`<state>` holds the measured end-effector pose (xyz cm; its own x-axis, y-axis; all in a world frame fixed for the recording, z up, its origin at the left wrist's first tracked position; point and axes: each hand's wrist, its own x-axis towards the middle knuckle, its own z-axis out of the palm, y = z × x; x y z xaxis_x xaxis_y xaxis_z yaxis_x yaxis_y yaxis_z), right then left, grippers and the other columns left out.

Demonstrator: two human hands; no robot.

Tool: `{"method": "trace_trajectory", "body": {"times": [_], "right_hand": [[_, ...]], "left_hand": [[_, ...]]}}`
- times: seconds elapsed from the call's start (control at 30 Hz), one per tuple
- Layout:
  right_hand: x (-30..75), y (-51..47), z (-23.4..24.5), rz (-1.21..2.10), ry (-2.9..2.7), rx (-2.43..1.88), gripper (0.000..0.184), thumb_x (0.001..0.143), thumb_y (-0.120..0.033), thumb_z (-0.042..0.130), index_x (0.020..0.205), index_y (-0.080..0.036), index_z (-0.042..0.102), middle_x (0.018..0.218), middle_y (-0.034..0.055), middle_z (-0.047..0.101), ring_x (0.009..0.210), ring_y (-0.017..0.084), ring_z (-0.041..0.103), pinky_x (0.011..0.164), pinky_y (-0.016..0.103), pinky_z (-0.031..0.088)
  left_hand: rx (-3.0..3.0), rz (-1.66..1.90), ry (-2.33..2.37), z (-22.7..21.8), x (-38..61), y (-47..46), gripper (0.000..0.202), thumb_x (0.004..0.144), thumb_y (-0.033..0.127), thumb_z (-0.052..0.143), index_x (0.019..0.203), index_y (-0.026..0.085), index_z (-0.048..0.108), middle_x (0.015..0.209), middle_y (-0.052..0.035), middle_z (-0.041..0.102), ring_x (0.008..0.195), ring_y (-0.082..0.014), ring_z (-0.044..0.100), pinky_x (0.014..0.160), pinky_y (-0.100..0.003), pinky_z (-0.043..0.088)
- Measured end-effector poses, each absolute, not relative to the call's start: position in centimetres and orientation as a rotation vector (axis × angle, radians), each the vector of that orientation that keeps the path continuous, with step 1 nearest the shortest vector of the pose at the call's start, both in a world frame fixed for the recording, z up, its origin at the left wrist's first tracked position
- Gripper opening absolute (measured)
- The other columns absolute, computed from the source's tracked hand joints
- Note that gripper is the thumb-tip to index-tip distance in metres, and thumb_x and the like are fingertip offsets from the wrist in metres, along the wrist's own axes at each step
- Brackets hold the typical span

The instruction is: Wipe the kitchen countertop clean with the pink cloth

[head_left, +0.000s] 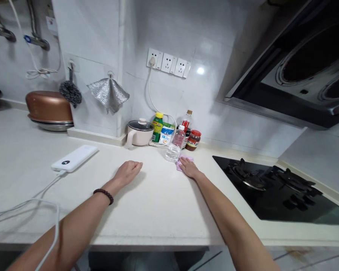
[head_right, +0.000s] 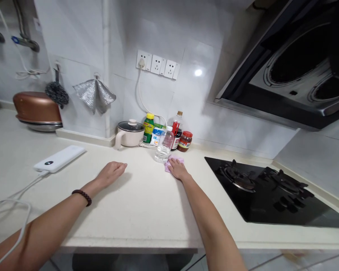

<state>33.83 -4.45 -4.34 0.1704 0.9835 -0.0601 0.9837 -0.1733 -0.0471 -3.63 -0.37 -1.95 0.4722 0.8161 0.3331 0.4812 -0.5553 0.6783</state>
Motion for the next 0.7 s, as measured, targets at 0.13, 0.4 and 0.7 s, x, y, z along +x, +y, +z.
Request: {"method": "trace_trajectory", "body": {"times": [0.13,0.4,0.7], "right_hand": [[33.3,-1.5,-3.8,-0.130,2.028,2.398,0.067,0.102,-0.057,0.016,0.163,-0.029,0.016,0.171,-0.0010,0.009,0.157,0.027,0.009,0.125,0.048,0.011],[37.1,-0.1,-4.2,-0.083,1.958,2.468,0.069,0.102,-0.059,0.014,0.163,-0.028,0.020,0.171,-0.0004,0.012,0.157,0.026,0.010,0.125,0.045,0.012],[43.7,-6.6,-4.4,0.029,1.778,2.578,0.069,0.102,-0.056,0.009,0.162,-0.025,0.024,0.169,0.0042,0.024,0.155,0.024,0.020,0.126,0.046,0.015]], "left_hand": [[2.221,0.881,1.091,-2.1,-3.7,-0.3,0.043,0.088,0.048,0.035,0.053,0.023,0.031,0.051,0.0020,0.035,0.055,-0.0134,0.033,0.058,-0.030,0.022],[2.208,0.855,1.144,-2.3,-4.0,0.0,0.043,0.088,0.048,0.035,0.054,0.023,0.030,0.051,0.0024,0.033,0.054,-0.0134,0.032,0.056,-0.030,0.021],[2.215,0.877,1.133,-2.1,-4.2,0.2,0.042,0.087,0.047,0.036,0.054,0.023,0.028,0.053,0.0023,0.031,0.055,-0.0132,0.033,0.057,-0.030,0.020]]}}
